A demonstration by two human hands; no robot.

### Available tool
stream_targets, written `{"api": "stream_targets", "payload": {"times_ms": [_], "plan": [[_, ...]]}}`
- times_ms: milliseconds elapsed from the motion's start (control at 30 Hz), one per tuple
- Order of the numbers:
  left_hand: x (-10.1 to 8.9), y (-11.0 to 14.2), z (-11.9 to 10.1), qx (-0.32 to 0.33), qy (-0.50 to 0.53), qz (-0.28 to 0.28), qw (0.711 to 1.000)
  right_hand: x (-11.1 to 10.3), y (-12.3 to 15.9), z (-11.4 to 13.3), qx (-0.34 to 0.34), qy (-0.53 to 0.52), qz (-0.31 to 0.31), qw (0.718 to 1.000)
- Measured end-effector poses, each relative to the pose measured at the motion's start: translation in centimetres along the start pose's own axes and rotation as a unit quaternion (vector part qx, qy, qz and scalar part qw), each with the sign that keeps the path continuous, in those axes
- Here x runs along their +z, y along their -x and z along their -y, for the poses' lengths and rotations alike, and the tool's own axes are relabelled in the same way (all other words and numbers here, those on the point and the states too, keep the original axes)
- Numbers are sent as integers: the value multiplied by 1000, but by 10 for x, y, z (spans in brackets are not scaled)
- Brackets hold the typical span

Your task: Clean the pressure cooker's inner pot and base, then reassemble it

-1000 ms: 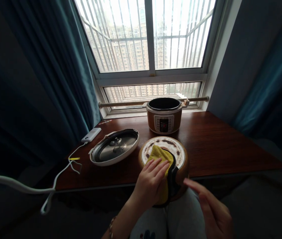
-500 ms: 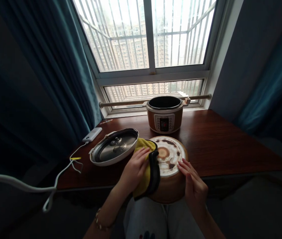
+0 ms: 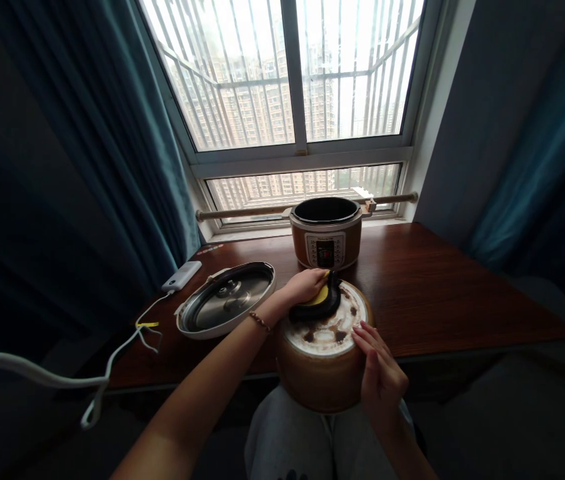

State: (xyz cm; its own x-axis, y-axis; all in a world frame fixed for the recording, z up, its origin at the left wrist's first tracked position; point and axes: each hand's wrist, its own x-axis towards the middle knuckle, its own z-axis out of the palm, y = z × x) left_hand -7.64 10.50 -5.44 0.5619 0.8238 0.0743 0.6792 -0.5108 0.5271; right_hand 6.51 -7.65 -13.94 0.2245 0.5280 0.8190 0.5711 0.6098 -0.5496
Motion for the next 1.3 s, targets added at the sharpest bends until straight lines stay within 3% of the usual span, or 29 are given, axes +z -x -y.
{"api": "stream_targets", "payload": {"times_ms": [267,400,567,700,833,967,1067,1300], "plan": [[-11,14,29,-58,-5,-18,998,5,2,-1,-25,27,-19,999],[-14,39,37,-85,-5,-52,995,7,4,-2,-30,43,-25,998],[-8,85,31,-92,31,-111,989,6,4,-1,-26,48,-26,998],[13,122,15,-95,123,-233,960,6,4,0,-15,45,-25,999],[49,149,-7,-113,175,-343,916,6,3,2,-1,43,-22,999],[78,165,-28,-67,109,-403,906,4,3,2,7,32,-16,999],[86,170,-41,1,7,-380,925,4,3,2,6,32,-13,999],[79,155,-77,76,-99,-222,967,1,0,4,49,17,-9,999]]}}
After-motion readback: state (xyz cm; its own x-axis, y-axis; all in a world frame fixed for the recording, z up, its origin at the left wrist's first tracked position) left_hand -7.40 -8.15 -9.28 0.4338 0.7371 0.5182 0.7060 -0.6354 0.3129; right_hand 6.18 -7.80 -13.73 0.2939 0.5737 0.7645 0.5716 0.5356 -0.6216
